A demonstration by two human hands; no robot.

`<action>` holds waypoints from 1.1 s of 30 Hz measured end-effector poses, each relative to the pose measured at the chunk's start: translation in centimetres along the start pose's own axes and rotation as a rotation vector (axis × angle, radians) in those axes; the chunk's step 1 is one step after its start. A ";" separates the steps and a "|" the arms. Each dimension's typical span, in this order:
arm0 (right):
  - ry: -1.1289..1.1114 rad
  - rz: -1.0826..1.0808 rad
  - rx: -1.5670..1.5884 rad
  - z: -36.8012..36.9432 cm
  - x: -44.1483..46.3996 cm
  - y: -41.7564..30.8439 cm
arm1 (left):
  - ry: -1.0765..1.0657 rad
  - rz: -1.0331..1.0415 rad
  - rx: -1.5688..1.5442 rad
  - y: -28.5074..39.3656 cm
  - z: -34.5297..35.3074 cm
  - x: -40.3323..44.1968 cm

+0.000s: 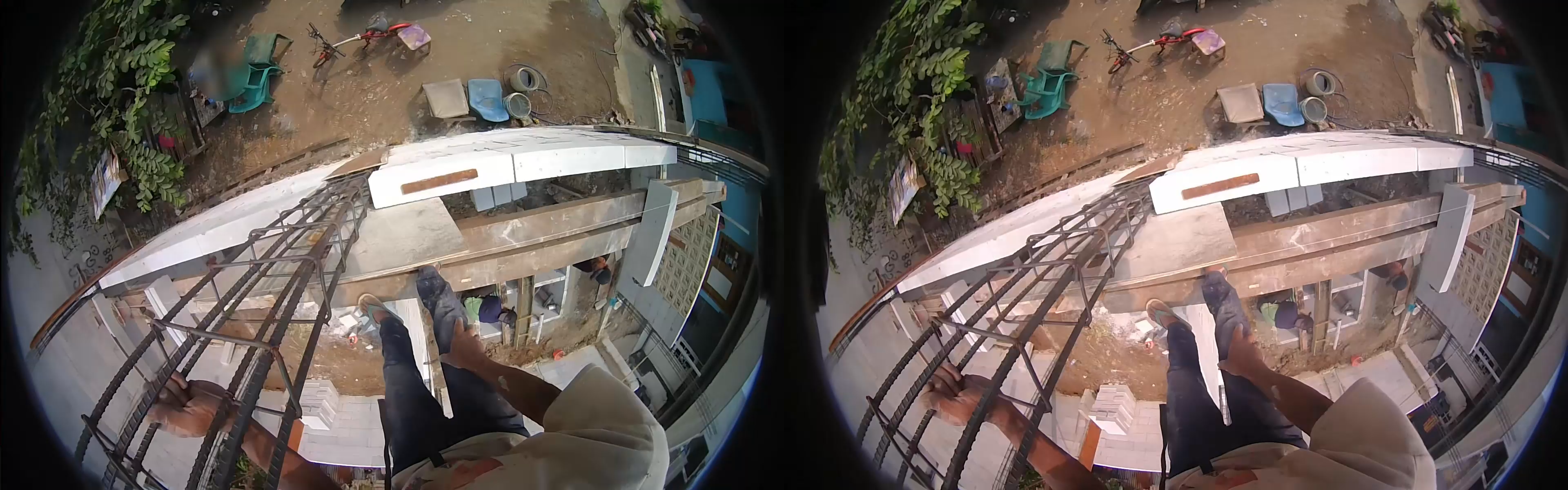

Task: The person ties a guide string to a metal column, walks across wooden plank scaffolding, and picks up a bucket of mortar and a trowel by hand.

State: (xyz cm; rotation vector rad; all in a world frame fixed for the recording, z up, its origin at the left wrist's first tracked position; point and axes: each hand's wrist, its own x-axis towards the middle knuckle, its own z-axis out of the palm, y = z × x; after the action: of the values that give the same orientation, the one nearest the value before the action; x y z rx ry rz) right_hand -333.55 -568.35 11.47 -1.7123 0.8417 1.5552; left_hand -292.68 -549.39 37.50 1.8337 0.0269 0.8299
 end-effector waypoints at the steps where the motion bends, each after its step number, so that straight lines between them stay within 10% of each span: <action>1: 0.013 -0.017 0.011 0.4 0.6 0.1 | 0.025 0.072 0.069 -0.9 -0.6 0.1; 33: -0.049 0.143 -0.087 3.2 2.9 -1.1 | 0.018 0.194 0.338 -2.6 -1.3 0.1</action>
State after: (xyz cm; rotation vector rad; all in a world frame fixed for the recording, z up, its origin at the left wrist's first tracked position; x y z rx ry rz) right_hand -334.19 -565.14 8.38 -1.6991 0.9006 1.7445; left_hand -292.39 -547.16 35.64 2.1708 0.0004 1.0253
